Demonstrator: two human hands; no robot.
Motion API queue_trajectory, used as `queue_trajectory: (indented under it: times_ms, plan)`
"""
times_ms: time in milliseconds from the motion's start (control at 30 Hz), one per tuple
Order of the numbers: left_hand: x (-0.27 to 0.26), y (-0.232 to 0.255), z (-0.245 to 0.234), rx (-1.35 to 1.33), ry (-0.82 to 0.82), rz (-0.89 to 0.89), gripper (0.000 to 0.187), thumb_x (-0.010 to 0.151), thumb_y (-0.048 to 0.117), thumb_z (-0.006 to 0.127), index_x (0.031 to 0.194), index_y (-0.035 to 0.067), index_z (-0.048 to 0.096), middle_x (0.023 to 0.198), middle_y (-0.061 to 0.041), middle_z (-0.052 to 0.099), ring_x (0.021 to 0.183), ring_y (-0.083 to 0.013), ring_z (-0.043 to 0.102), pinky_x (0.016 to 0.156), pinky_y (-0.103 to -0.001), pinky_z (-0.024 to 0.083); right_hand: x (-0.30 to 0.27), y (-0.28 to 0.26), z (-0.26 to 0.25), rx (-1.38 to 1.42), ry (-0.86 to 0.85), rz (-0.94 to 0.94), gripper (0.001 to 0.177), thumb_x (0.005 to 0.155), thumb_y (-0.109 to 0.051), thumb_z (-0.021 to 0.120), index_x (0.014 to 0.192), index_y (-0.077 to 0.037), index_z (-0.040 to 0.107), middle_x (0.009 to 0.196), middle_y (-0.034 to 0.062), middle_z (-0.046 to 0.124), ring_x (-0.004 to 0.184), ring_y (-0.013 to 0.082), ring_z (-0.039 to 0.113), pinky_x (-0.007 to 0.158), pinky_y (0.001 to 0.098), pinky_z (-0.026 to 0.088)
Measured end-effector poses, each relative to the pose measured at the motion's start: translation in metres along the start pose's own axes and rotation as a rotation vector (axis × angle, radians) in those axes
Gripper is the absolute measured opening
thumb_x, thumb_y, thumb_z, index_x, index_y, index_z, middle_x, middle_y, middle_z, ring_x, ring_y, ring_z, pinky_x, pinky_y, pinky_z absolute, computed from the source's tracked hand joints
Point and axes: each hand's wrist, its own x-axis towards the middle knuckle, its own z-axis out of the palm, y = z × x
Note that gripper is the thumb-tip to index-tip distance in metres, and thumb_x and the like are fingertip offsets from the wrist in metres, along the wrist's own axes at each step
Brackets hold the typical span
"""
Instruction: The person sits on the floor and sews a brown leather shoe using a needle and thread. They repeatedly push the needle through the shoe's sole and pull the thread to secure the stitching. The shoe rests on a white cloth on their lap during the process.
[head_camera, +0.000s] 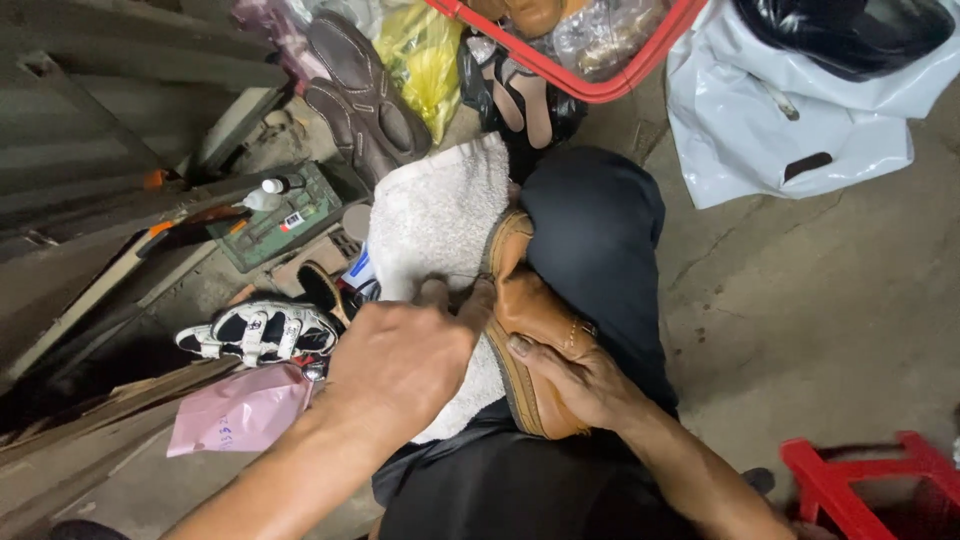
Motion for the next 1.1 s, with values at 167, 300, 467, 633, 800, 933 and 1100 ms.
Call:
queue_trajectory:
  times_ms: [167,300,467,633,800,933,1100]
  plan:
    - [0.004,-0.036,0.020,-0.018,0.345,0.137,0.066,0.091,-0.016,0.049,0.145,0.022,0.056,0.100,-0.011,0.070,0.033,-0.0186,0.055,0.024,-0.031,0.048,-0.007,0.001,-0.006,0.062,-0.018,-0.106,0.031,0.093,-0.015,0.067,0.121,-0.006,0.076,0.123,0.0046,0.079,0.121,0.0140,0.071,0.114,0.0297,0.052]
    - [0.001,-0.061,0.037,-0.175,0.716,0.345,0.033,0.096,0.005,0.055,0.121,0.018,0.072,0.107,0.002,0.079,0.072,-0.0088,0.075,0.036,-0.033,0.053,-0.053,-0.020,-0.026,-0.227,-0.175,-0.269,0.049,0.101,-0.028,0.055,0.144,-0.006,0.058,0.130,0.0026,0.067,0.127,0.0135,0.059,0.111,0.0306,0.040]
    - [-0.001,-0.079,0.055,-0.096,0.791,0.332,0.028,0.099,0.019,0.057,0.118,0.020,0.078,0.121,0.009,0.076,0.128,-0.0146,0.063,0.081,-0.035,0.059,-0.082,0.002,-0.051,-0.533,0.330,-0.568,0.024,0.097,-0.010,0.061,0.115,-0.003,0.075,0.110,0.0096,0.075,0.100,0.0185,0.072,0.086,0.0301,0.057]
    - [-0.005,-0.081,0.061,-0.156,0.768,0.235,0.028,0.096,0.024,0.059,0.116,0.028,0.079,0.127,0.011,0.074,0.122,-0.0087,0.065,0.074,-0.037,0.059,-0.068,0.027,-0.046,-0.895,0.329,-0.658,0.026,0.099,-0.016,0.065,0.122,-0.009,0.074,0.100,0.0055,0.063,0.096,0.0214,0.060,0.076,0.0344,0.051]
    - [-0.005,-0.079,0.064,-0.188,0.745,0.196,0.032,0.100,0.035,0.052,0.118,0.029,0.078,0.128,0.007,0.073,0.130,-0.0171,0.062,0.082,-0.047,0.059,-0.100,0.013,-0.056,-0.848,0.267,-0.665,0.017,0.094,-0.015,0.068,0.109,-0.008,0.075,0.120,0.0084,0.065,0.110,0.0222,0.062,0.091,0.0347,0.050]
    - [-0.001,-0.079,0.069,-0.173,0.841,0.239,0.031,0.102,0.035,0.051,0.112,0.026,0.079,0.118,0.011,0.077,0.121,-0.0120,0.066,0.069,-0.042,0.059,-0.153,-0.016,-0.057,-0.378,0.114,-0.678,0.008,0.088,-0.008,0.069,0.089,-0.004,0.075,0.127,0.0204,0.071,0.119,0.0339,0.072,0.097,0.0444,0.059]
    - [0.004,-0.076,0.067,-0.213,0.843,0.344,0.029,0.102,0.024,0.054,0.118,0.016,0.076,0.123,0.002,0.076,0.124,-0.0213,0.065,0.088,-0.046,0.060,-0.154,-0.010,-0.069,-0.025,-0.128,-0.913,0.019,0.099,-0.016,0.062,0.087,-0.003,0.070,0.095,0.0228,0.074,0.070,0.0322,0.082,0.067,0.0469,0.068]
